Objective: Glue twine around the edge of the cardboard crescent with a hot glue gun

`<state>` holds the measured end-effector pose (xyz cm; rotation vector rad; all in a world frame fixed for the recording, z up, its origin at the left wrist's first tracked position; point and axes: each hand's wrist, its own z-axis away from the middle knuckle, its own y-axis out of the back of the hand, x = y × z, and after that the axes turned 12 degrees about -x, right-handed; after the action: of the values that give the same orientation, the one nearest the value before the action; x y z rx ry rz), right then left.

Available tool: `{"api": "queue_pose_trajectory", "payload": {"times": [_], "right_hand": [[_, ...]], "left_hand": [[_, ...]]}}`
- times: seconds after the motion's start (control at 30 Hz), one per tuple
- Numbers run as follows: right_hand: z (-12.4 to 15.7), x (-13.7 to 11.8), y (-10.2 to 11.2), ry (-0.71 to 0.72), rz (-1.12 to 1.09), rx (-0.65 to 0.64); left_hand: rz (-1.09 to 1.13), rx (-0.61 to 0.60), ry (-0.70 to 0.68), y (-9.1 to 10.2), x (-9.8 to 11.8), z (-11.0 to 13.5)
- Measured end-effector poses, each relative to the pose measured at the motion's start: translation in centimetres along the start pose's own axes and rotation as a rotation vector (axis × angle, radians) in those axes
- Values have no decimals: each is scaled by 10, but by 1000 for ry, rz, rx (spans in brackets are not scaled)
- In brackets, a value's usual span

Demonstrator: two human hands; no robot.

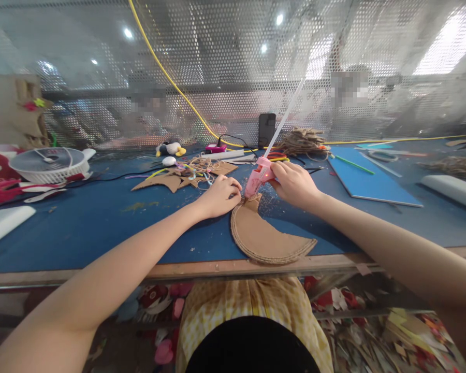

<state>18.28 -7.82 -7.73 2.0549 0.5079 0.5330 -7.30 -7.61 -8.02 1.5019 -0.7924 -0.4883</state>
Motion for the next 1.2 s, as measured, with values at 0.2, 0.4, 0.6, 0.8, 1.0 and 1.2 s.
{"api": "queue_pose_trajectory", "payload": {"times": [0.2,0.4,0.6,0.8,1.0,1.2], "right_hand": [[0,1,1,-1,18,8],[0,2,2,8,48,30],[0,4,3,26,74,50],[1,5,3,50,125,99],[1,5,7,64,169,109],[1,4,11,107,237,144]], "left_hand": [[6,-11,4,1,2,0],[26,-8,20,2,3,1],[34,-23,33,2,3,1],[53,-30,34,2,3,1],[51,-25,21,2,1,1],[53,-17,21,0,0,2]]}}
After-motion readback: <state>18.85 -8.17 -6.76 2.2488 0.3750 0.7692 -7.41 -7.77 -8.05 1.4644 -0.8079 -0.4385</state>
